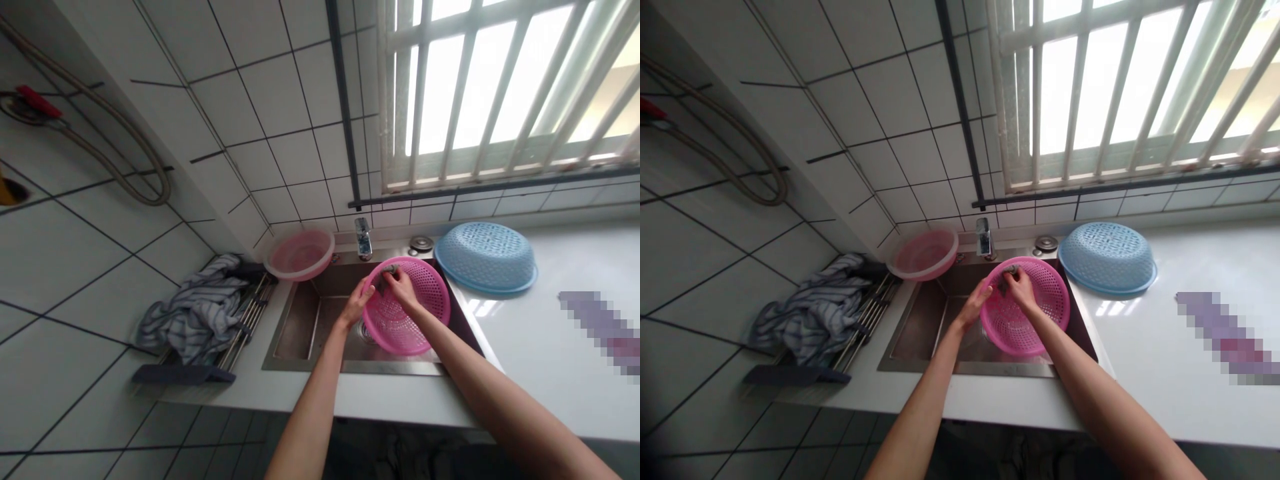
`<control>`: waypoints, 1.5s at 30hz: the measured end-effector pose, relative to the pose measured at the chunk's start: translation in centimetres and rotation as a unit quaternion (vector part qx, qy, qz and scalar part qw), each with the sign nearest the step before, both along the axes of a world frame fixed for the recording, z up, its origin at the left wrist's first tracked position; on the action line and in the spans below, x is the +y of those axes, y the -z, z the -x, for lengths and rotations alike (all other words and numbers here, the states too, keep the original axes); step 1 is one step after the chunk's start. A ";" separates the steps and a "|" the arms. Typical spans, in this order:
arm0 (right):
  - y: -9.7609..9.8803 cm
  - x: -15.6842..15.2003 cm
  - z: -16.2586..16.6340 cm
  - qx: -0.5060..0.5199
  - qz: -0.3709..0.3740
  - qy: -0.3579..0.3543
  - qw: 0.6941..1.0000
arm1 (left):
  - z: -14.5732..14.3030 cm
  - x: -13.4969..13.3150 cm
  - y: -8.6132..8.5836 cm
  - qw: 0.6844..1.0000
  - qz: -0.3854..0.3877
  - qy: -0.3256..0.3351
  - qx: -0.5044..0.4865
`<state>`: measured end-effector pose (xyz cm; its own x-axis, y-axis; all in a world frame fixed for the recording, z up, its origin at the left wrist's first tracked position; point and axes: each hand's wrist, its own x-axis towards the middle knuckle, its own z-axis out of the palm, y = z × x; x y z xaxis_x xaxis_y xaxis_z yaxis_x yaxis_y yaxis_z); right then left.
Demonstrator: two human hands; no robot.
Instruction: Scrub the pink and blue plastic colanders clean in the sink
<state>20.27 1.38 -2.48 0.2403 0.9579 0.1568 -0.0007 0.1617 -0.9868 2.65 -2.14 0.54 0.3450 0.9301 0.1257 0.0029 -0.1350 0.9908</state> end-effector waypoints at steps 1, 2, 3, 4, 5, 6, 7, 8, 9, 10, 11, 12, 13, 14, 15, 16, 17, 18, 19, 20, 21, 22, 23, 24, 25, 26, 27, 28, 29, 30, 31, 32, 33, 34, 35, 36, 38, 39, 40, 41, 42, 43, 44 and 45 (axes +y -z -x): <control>-0.2 -0.2 -0.1 0.004 -0.001 -0.030 1.000 | 0.1 0.0 0.1 1.000 0.007 0.004 -0.005; -0.3 -0.5 0.0 0.005 -0.001 -0.085 0.996 | 0.2 0.0 0.2 1.000 0.015 0.006 -0.007; -0.5 -1.0 0.3 0.003 0.001 -0.155 0.988 | 0.4 0.0 0.3 1.000 0.020 0.003 -0.006; -0.7 -1.6 0.6 -0.005 0.004 -0.229 0.973 | 0.6 -0.1 0.3 1.000 0.023 -0.005 -0.002; -0.8 -2.2 1.0 -0.017 0.008 -0.298 0.954 | 0.7 -0.1 0.4 1.000 0.027 -0.015 0.004; -1.0 -2.8 1.5 -0.032 0.011 -0.351 0.936 | 0.9 -0.2 0.4 0.999 0.032 -0.026 0.009; -1.1 -3.2 1.8 -0.048 0.014 -0.387 0.921 | 1.0 -0.2 0.3 0.999 0.036 -0.033 0.014; -1.2 -3.5 2.1 -0.060 0.013 -0.405 0.912 | 1.0 -0.2 0.2 0.998 0.039 -0.036 0.015; -1.3 -3.6 2.1 -0.065 0.009 -0.408 0.911 | 1.0 -0.3 0.1 0.999 0.040 -0.033 0.014; -1.4 -3.5 2.1 -0.060 0.002 -0.395 0.917 | 0.9 -0.3 0.0 0.999 0.039 -0.027 0.011; -1.5 -3.2 1.8 -0.047 -0.006 -0.369 0.928 | 0.8 -0.3 -0.2 0.999 0.036 -0.022 0.009; -1.5 -2.8 1.5 -0.028 -0.013 -0.330 0.943 | 0.7 -0.3 -0.3 0.999 0.030 -0.021 0.008; -1.6 -2.4 1.1 -0.005 -0.017 -0.280 0.960 | 0.6 -0.2 -0.5 0.999 0.025 -0.024 0.010; -1.6 -1.9 0.6 0.018 -0.013 -0.226 0.974 | 0.5 -0.2 -0.5 0.999 0.021 -0.029 0.013; -1.6 -1.6 0.2 0.039 -0.005 -0.177 0.983 | 0.3 -0.2 -0.6 0.999 0.019 -0.033 0.017; -1.7 -1.4 -0.1 0.055 0.004 -0.141 0.988 | 0.3 -0.1 -0.5 0.999 0.016 -0.036 0.021; -1.8 -1.3 -0.3 0.066 0.010 -0.127 0.990 | 0.2 -0.1 -0.5 0.999 0.014 -0.038 0.025; -1.9 -1.5 -0.2 0.071 0.011 -0.139 0.988 | 0.2 -0.1 -0.3 0.999 0.013 -0.039 0.028; -2.0 -1.8 -0.1 0.069 0.010 -0.177 0.982 | 0.2 -0.1 -0.2 0.999 0.014 -0.041 0.029; -2.2 -2.2 0.3 0.062 0.010 -0.234 0.970 | 0.3 -0.1 -0.1 0.999 0.015 -0.044 0.028; -2.4 -2.7 0.7 0.052 0.013 -0.298 0.953 | 0.5 -0.1 0.0 0.998 0.019 -0.048 0.026; -2.6 -3.3 1.2 0.039 0.019 -0.359 0.932 | 0.6 -0.1 0.1 0.998 0.025 -0.054 0.025; -2.7 -3.7 1.7 0.028 0.023 -0.404 0.914 | 0.8 -0.1 0.1 0.997 0.030 -0.060 0.025; -2.7 -3.9 2.1 0.020 0.025 -0.427 0.904 | 0.9 -0.1 0.1 0.997 0.033 -0.064 0.025; -2.8 -4.0 2.4 0.016 0.023 -0.427 0.904 | 1.1 -0.1 0.0 0.997 0.034 -0.064 0.026; -2.7 -3.9 2.5 0.016 0.019 -0.406 0.914 | 1.1 -0.1 -0.1 0.997 0.033 -0.061 0.027; -2.6 -3.6 2.4 0.024 0.015 -0.370 0.928 | 1.1 -0.1 -0.3 0.998 0.031 -0.056 0.028; -2.5 -3.2 2.2 0.038 0.014 -0.326 0.945 | 1.0 0.0 -0.4 0.998 0.028 -0.050 0.027; -2.4 -2.7 1.8 0.056 0.016 -0.280 0.958 | 0.9 0.0 -0.5 0.998 0.025 -0.044 0.025; -2.3 -2.3 1.3 0.077 0.020 -0.237 0.968 | 0.7 0.0 -0.6 0.999 0.024 -0.041 0.023; -2.2 -1.9 0.9 0.097 0.025 -0.202 0.974 | 0.5 0.0 -0.6 0.999 0.023 -0.041 0.021; -2.2 -1.7 0.5 0.112 0.027 -0.180 0.977 | 0.3 0.0 -0.6 0.999 0.021 -0.041 0.019; -2.2 -1.6 0.3 0.118 0.026 -0.175 0.977 | 0.2 0.0 -0.5 0.999 0.019 -0.041 0.018; -2.2 -1.7 0.2 0.116 0.022 -0.189 0.975 | 0.2 0.0 -0.5 0.999 0.018 -0.043 0.019; -2.2 -1.9 0.3 0.104 0.018 -0.224 0.969 | 0.2 0.0 -0.4 0.999 0.018 -0.046 0.022; -2.1 -2.3 0.7 0.083 0.015 -0.274 0.958 | 0.3 -0.1 -0.3 0.998 0.021 -0.052 0.025; -2.0 -3.1 1.6 0.033 0.018 -0.380 0.924 | 0.8 -0.1 -0.2 0.997 0.037 -0.062 0.035; -1.9 -3.4 2.1 0.013 0.021 -0.418 0.908 | 1.0 -0.1 -0.2 0.996 0.046 -0.064 0.039; -1.8 -3.6 2.5 0.002 0.023 -0.436 0.900 | 1.2 -0.1 -0.2 0.996 0.053 -0.061 0.043; -1.8 -3.6 2.8 0.003 0.022 -0.431 0.902 | 1.4 -0.1 -0.3 0.996 0.054 -0.056 0.044; -1.7 -3.5 2.8 0.012 0.019 -0.406 0.913 | 1.4 0.0 -0.4 0.996 0.051 -0.051 0.044; -1.8 -3.2 2.6 0.025 0.016 -0.369 0.929 | 1.4 0.0 -0.4 0.997 0.045 -0.048 0.041; -1.8 -2.9 2.2 0.037 0.014 -0.324 0.945 | 1.3 0.0 -0.5 0.997 0.038 -0.048 0.038; -1.9 -2.5 1.7 0.046 0.012 -0.273 0.961 | 1.1 0.1 -0.6 0.998 0.033 -0.048 0.035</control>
<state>18.56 -1.11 -0.61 -0.2875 0.9482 0.1350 -0.1665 0.0894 -0.9820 1.55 -2.07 1.10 0.2596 0.9648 0.0415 0.0817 -0.0647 0.9946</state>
